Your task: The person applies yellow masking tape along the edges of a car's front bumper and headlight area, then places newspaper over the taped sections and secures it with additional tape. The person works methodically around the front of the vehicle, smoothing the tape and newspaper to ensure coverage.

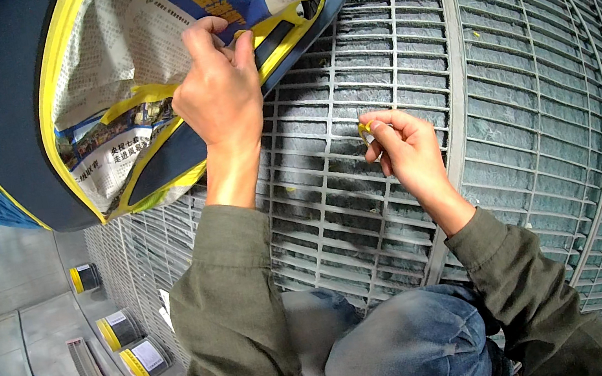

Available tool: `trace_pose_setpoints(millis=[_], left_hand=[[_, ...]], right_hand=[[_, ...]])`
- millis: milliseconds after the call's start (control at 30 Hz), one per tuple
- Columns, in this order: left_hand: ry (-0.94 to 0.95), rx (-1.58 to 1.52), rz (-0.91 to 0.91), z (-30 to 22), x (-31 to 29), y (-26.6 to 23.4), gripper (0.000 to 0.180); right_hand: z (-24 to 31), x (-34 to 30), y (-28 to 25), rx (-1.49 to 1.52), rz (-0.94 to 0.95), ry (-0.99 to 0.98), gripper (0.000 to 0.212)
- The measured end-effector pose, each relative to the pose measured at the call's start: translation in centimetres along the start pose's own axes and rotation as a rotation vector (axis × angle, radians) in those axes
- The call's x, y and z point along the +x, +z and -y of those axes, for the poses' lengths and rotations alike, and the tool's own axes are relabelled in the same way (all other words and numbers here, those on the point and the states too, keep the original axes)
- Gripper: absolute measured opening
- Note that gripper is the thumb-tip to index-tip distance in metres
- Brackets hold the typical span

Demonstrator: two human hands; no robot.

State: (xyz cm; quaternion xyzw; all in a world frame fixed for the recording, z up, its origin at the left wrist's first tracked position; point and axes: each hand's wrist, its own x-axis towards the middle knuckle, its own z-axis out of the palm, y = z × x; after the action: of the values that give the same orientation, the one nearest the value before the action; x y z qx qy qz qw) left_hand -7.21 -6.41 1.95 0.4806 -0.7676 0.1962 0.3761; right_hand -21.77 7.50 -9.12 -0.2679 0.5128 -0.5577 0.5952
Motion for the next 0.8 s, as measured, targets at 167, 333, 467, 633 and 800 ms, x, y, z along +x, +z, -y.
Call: trace_pose_setpoints(millis=[167,333,467,633,800], left_hand=[[-0.010,-0.019,-0.016,0.1,0.3,-0.3,0.027],[-0.037,-0.094,-0.039,0.2,0.2,0.1,0.015],[-0.048,-0.133,-0.068,0.4,0.1,0.4,0.013],[-0.050,-0.104,-0.086,0.1,-0.1,0.7,0.011],[-0.068,-0.113,-0.070,0.1,-0.2,1.0,0.010]], right_hand=[[-0.1,-0.2,-0.1,0.003,-0.009,0.025,0.021],[-0.4,-0.3,-0.2,0.008,-0.007,0.018,0.021],[-0.2,-0.4,-0.1,0.026,-0.003,0.039,0.021],[-0.5,-0.4,0.0,0.008,-0.013,0.026,0.020],[-1.0,-0.4,0.3,0.020,-0.013,0.026,0.021]])
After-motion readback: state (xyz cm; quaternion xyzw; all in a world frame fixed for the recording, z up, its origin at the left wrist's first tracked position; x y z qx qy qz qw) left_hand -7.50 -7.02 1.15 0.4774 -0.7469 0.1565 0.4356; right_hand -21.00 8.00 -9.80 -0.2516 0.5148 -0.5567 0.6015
